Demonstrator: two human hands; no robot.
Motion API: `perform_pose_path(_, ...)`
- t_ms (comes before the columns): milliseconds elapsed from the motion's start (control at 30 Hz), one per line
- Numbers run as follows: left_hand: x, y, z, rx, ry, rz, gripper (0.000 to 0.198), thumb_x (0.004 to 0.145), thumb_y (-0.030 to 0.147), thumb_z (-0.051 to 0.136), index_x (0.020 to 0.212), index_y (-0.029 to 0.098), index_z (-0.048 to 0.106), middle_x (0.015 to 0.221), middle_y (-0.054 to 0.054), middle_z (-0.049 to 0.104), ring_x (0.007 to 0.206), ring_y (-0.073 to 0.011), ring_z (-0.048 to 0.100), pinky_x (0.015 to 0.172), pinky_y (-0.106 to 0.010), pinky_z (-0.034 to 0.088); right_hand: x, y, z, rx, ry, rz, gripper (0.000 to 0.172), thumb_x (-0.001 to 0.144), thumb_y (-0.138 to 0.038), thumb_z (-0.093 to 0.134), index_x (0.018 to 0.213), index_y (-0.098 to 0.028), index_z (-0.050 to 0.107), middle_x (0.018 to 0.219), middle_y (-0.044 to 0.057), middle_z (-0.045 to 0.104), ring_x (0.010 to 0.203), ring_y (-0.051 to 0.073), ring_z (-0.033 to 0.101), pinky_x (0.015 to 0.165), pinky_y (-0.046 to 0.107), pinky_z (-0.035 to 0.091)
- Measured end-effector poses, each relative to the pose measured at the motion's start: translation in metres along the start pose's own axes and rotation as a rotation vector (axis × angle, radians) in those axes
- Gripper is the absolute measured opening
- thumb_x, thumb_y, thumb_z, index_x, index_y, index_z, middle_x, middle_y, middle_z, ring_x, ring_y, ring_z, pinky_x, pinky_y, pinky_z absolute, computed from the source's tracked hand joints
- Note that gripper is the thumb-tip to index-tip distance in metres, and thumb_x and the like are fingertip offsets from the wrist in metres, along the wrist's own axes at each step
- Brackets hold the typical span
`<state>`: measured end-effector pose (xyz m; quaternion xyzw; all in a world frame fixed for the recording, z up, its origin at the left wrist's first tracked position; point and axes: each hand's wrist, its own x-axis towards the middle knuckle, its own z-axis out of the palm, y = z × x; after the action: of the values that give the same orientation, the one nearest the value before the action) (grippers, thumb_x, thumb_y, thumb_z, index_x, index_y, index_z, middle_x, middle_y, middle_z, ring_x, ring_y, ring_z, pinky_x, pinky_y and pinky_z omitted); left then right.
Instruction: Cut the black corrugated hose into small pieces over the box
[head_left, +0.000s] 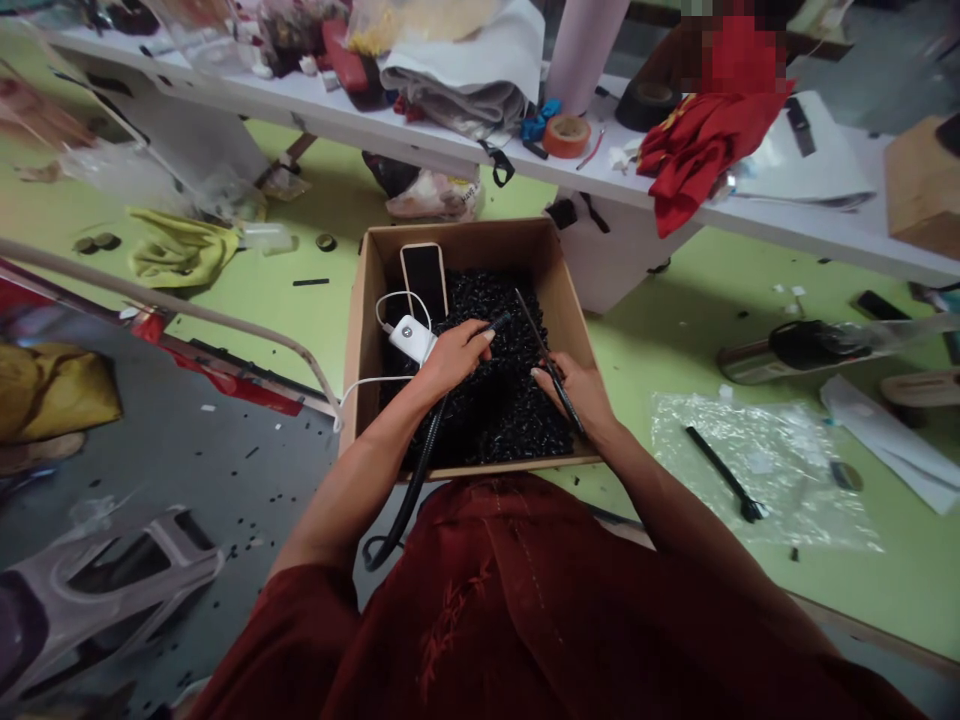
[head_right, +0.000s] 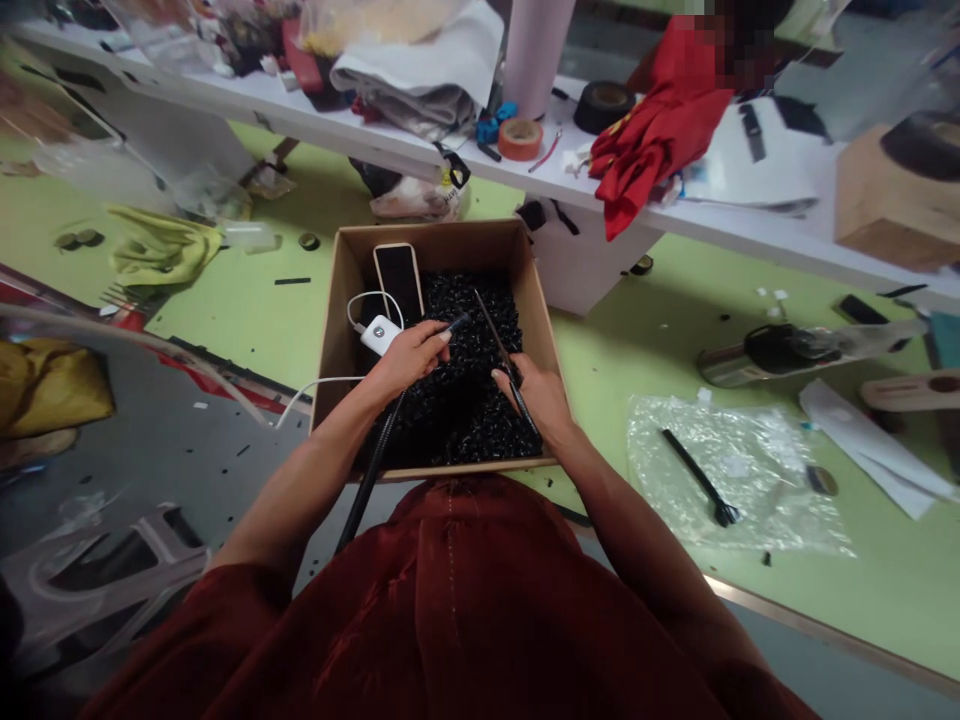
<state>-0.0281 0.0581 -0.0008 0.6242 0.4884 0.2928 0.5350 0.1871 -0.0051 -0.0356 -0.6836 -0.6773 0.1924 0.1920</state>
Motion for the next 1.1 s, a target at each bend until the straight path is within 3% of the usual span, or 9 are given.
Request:
perform_pose_path(167,0.0,0.003,0.0,-0.019,-0.027,-0.013,0.021,0.088,0.029,0.046,0.097,0.016,0.059,0.066,0.001,0.056,0.048,-0.0057,0.04,0.047,-0.019,0.031,-0.001,0.0,-0.001,0.035,0.016,0.015,0.037,0.087,-0.051,0.048,0.108,-0.024,0.062,0.086,0.006,0.071,0.076,0.025,0.066,0.071,0.036,0.049)
perform_pose_path(333,0.006,-0.001,-0.002,-0.023,0.017,-0.045,0.021,0.088,0.028,0.046,0.098,0.016,0.059,0.063,0.003,0.052,0.045,-0.005,0.036,0.045,-0.02,0.028,0.0,0.0,0.0,0.011,0.029,0.016,0.038,0.086,-0.05,0.049,0.109,-0.024,0.062,0.085,0.006,0.071,0.077,0.027,0.066,0.07,0.036,0.048)
perform_pose_path(567,0.009,-0.005,-0.002,-0.001,0.055,-0.004,0.038,0.089,0.029,0.046,0.124,0.016,0.054,0.065,0.003,0.053,0.051,-0.0067,0.042,0.05,-0.02,0.033,0.002,0.002,0.002,-0.053,0.019,0.006,0.04,0.086,-0.051,0.048,0.112,-0.024,0.061,0.083,0.006,0.07,0.075,0.027,0.065,0.067,0.035,0.047)
perform_pose_path(767,0.007,-0.002,-0.003,-0.012,0.018,0.015,0.039,0.088,0.029,0.046,0.123,0.018,0.057,0.066,0.003,0.054,0.05,-0.0063,0.039,0.05,-0.02,0.033,0.003,0.001,0.001,-0.058,-0.007,-0.005,0.041,0.086,-0.052,0.048,0.113,-0.024,0.061,0.084,0.007,0.07,0.075,0.028,0.066,0.066,0.036,0.048)
perform_pose_path(900,0.007,-0.001,-0.004,-0.008,0.006,0.001,0.038,0.088,0.031,0.046,0.122,0.018,0.057,0.066,0.003,0.055,0.049,-0.0059,0.04,0.048,-0.02,0.032,0.004,0.001,-0.001,0.033,0.051,0.005,0.036,0.087,-0.048,0.046,0.112,-0.025,0.059,0.087,0.006,0.07,0.078,0.027,0.065,0.069,0.037,0.049)
perform_pose_path(1000,0.004,0.004,-0.004,-0.045,0.016,-0.038,0.033,0.088,0.034,0.047,0.113,0.017,0.059,0.068,0.003,0.054,0.048,-0.0053,0.039,0.045,-0.019,0.03,0.005,0.001,-0.003,0.119,0.085,0.03,0.037,0.088,-0.046,0.045,0.116,-0.024,0.055,0.093,0.007,0.069,0.082,0.026,0.065,0.073,0.039,0.049)
perform_pose_path(1100,0.0,0.011,-0.004,-0.117,-0.028,-0.086,0.028,0.089,0.039,0.045,0.087,0.015,0.059,0.069,0.001,0.054,0.047,-0.0044,0.039,0.042,-0.018,0.029,0.007,-0.001,-0.002,0.202,0.025,-0.002,0.042,0.086,-0.042,0.048,0.123,-0.021,0.049,0.105,0.009,0.066,0.091,0.025,0.064,0.081,0.039,0.049)
